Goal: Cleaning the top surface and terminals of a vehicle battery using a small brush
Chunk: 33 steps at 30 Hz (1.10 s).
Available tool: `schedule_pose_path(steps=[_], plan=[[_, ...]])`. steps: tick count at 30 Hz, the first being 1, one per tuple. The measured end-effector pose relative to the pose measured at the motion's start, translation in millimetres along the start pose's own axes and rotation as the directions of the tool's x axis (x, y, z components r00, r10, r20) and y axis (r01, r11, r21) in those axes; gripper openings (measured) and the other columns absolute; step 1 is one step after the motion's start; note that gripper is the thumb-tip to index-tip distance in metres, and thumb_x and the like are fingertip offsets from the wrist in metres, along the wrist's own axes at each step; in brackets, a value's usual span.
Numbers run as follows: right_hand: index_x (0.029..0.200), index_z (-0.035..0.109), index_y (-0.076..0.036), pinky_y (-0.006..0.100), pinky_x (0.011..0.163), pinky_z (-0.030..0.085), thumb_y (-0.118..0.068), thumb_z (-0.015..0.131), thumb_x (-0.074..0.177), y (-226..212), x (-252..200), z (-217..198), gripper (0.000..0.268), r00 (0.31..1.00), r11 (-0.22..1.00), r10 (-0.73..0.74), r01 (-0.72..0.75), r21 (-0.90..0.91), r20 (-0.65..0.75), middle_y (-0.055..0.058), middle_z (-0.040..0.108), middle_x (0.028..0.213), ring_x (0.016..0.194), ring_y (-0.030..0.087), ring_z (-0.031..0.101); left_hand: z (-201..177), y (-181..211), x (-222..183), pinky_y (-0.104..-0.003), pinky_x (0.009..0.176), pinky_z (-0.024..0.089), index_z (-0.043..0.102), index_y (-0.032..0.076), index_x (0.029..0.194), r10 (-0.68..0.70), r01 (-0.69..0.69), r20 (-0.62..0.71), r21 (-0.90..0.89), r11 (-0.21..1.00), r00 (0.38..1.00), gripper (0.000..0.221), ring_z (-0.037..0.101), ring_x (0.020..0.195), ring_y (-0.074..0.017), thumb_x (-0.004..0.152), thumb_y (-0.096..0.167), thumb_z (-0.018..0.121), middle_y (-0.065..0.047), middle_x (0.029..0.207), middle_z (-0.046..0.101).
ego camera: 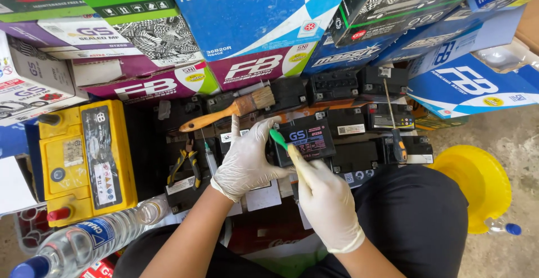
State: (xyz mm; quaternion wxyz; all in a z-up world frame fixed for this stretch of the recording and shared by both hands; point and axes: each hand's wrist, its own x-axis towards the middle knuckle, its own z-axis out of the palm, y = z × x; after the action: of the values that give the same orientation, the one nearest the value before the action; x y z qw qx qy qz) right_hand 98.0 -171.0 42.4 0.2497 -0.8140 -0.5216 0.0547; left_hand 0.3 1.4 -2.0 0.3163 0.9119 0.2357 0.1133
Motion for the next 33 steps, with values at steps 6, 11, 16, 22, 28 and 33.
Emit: schedule_pose_path(steps=[6, 11, 16, 22, 28, 33], plan=[[0.144, 0.06, -0.026, 0.039, 0.054, 0.049, -0.005, 0.059, 0.092, 13, -48, -14, 0.056, 0.998, 1.0, 0.001, 0.0, -0.014, 0.056, -0.001, 0.059, 0.081, 0.058, 0.029, 0.058, -1, 0, -2, -0.076, 0.117, -0.001, 0.048, 0.004, 0.141, 0.035, -0.035, -0.036, -0.002, 0.999, 0.999, 0.116, 0.064, 0.122, -0.0287, 0.054, 0.067, 0.091, -0.013, 0.129, 0.067], [0.144, 0.062, -0.024, 0.037, 0.044, 0.04, -0.006, 0.063, 0.095, 6, -8, -11, 0.053, 0.999, 0.999, -0.026, 0.027, -0.033, 0.018, 0.001, 0.045, 0.068, 0.045, 0.024, 0.045, -1, 3, -2, -0.075, 0.117, 0.0, 0.048, 0.006, 0.141, 0.016, -0.016, -0.035, 0.002, 1.0, 0.999, 0.107, 0.065, 0.12, -0.0265, 0.06, 0.062, 0.089, -0.009, 0.126, 0.068], [0.148, 0.057, -0.023, 0.038, 0.041, 0.035, -0.006, 0.061, 0.099, 5, -12, -12, 0.052, 0.999, 0.999, -0.036, 0.036, 0.012, 0.038, -0.001, 0.042, 0.063, 0.043, 0.015, 0.038, -3, 2, -1, -0.076, 0.117, 0.0, 0.049, 0.005, 0.142, 0.019, -0.02, -0.029, -0.011, 1.0, 0.999, 0.11, 0.065, 0.12, -0.0273, 0.059, 0.064, 0.09, -0.011, 0.124, 0.068], [0.144, 0.06, -0.029, 0.042, 0.047, 0.046, -0.007, 0.061, 0.092, 12, -42, -20, 0.056, 0.996, 0.999, 0.006, -0.003, -0.042, 0.086, -0.001, 0.052, 0.072, 0.049, 0.027, 0.055, -5, 5, -2, -0.076, 0.117, -0.003, 0.049, 0.003, 0.14, 0.015, -0.016, -0.029, -0.034, 0.999, 0.999, 0.113, 0.065, 0.121, -0.0296, 0.057, 0.068, 0.088, -0.013, 0.127, 0.068], [0.145, 0.06, -0.027, 0.05, 0.048, 0.03, -0.011, 0.062, 0.098, 5, 4, -14, 0.05, 0.999, 0.998, -0.028, 0.029, -0.056, 0.023, 0.002, 0.044, 0.067, 0.045, 0.028, 0.047, 1, 0, -4, -0.075, 0.118, 0.0, 0.048, 0.004, 0.142, 0.049, -0.048, -0.059, 0.023, 0.999, 0.997, 0.108, 0.064, 0.122, -0.0268, 0.061, 0.064, 0.089, -0.011, 0.127, 0.068], [0.146, 0.058, -0.027, 0.043, 0.048, 0.045, -0.004, 0.06, 0.094, 4, -22, -17, 0.057, 0.995, 1.0, -0.015, 0.018, -0.022, 0.101, 0.001, 0.053, 0.075, 0.05, 0.028, 0.056, -5, 3, -2, -0.075, 0.118, -0.001, 0.048, 0.003, 0.142, 0.016, -0.016, -0.015, 0.009, 1.0, 1.0, 0.109, 0.065, 0.119, -0.0281, 0.06, 0.062, 0.09, -0.013, 0.123, 0.068]])
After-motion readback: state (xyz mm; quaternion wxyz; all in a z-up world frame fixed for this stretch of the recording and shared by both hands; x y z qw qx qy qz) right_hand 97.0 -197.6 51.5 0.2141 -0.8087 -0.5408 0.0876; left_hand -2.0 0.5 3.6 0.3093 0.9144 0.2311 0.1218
